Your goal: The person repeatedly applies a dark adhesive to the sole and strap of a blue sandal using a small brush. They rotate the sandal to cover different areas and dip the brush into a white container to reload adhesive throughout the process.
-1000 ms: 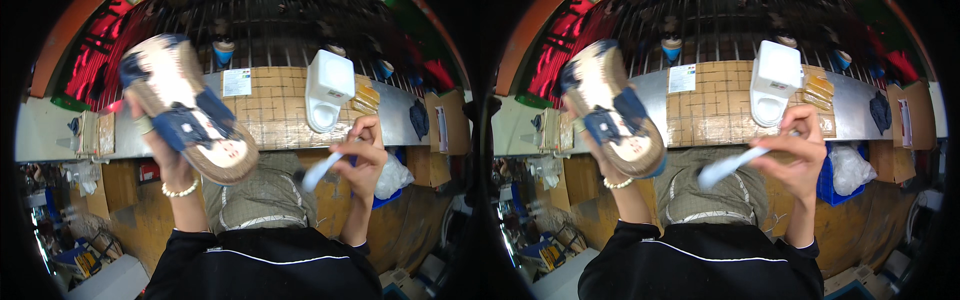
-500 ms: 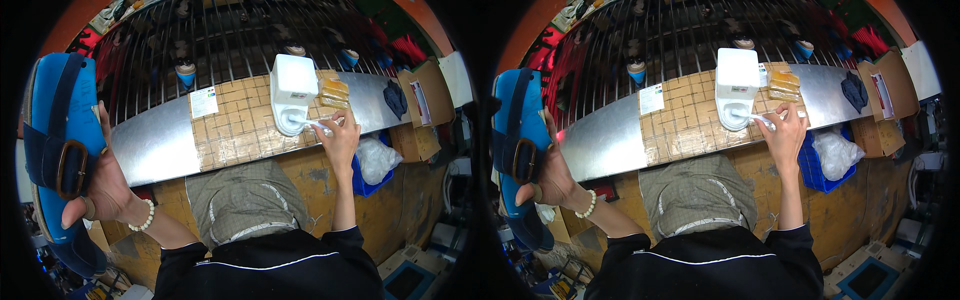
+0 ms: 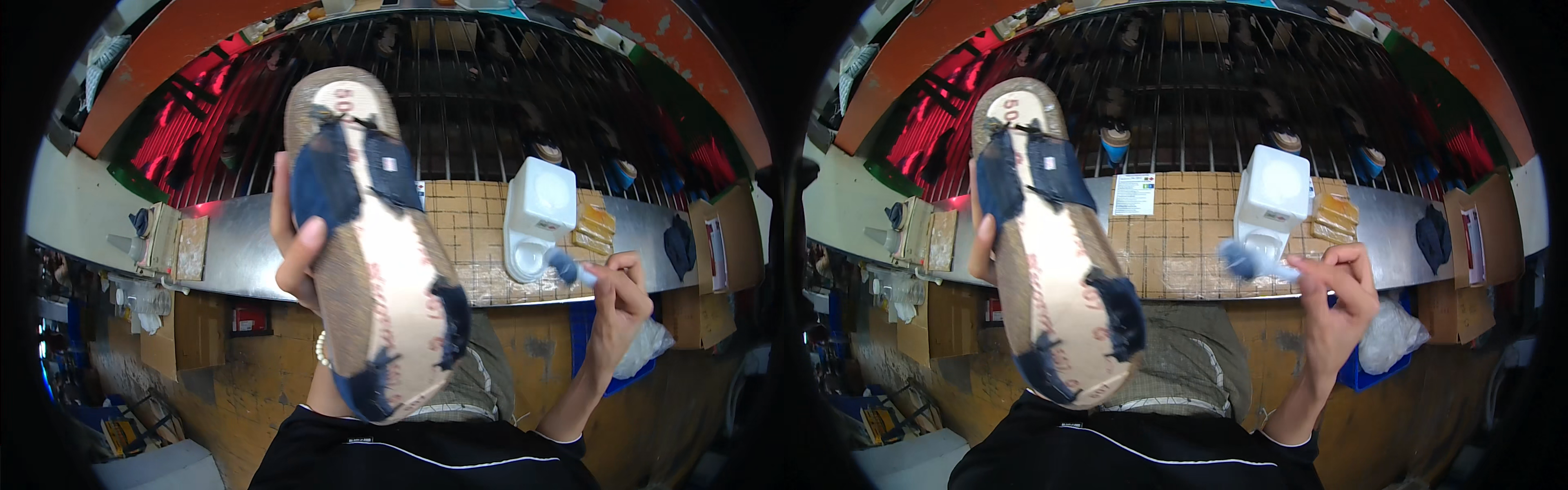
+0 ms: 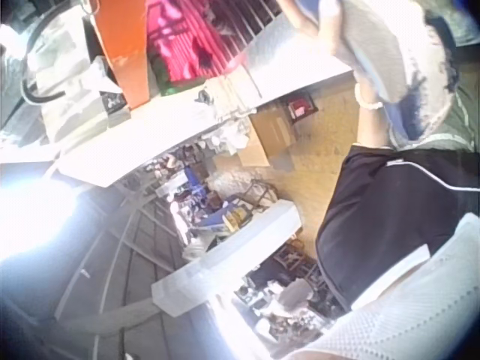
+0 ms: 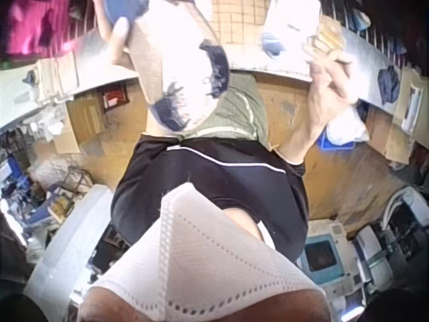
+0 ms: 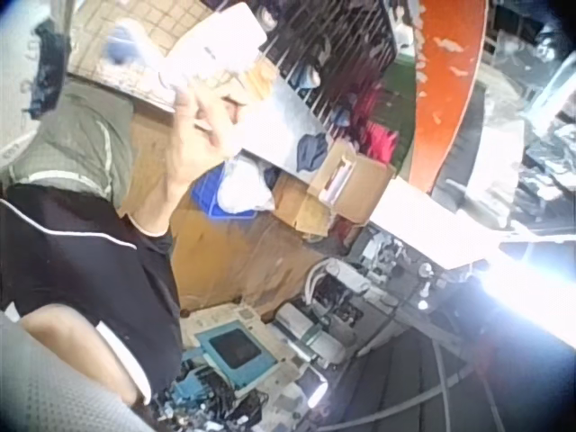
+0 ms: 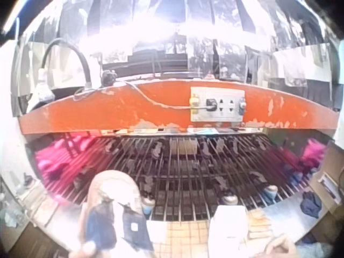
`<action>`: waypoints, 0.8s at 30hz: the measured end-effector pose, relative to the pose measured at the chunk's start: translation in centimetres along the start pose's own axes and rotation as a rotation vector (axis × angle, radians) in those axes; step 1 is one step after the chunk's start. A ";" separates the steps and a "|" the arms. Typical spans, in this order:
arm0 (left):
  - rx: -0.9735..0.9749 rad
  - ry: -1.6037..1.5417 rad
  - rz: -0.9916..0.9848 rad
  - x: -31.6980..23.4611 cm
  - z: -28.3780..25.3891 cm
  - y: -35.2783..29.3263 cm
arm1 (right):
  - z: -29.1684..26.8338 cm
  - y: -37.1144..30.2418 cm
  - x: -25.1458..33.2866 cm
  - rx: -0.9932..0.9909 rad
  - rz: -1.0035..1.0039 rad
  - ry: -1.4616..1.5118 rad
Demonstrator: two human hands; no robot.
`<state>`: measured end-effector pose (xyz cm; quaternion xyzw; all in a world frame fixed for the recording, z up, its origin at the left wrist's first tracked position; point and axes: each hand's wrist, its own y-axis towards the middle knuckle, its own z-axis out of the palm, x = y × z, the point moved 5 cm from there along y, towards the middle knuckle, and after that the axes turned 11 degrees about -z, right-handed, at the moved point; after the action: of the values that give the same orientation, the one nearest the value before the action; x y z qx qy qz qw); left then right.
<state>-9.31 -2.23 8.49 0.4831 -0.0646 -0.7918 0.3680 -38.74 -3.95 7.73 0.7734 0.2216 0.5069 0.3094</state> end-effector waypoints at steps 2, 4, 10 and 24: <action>-0.022 -0.015 0.026 0.3 0.5 -0.1 | 1.2 1.9 3.7 0.030 -0.193 0.035; -0.016 -0.078 -0.044 0.4 0.9 -0.2 | 2.3 3.1 6.0 0.025 -0.334 0.014; 0.134 -0.050 -0.243 -2.9 2.5 -0.7 | 3.9 5.4 8.7 -0.001 -0.488 -0.119; 0.388 0.261 -0.006 -2.5 1.4 -2.7 | 2.7 7.1 10.6 -0.088 -0.629 -0.318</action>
<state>-11.20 1.02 9.77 0.6433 -0.1663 -0.6965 0.2711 -31.96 -2.70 18.74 0.7224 0.3760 0.2693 0.5140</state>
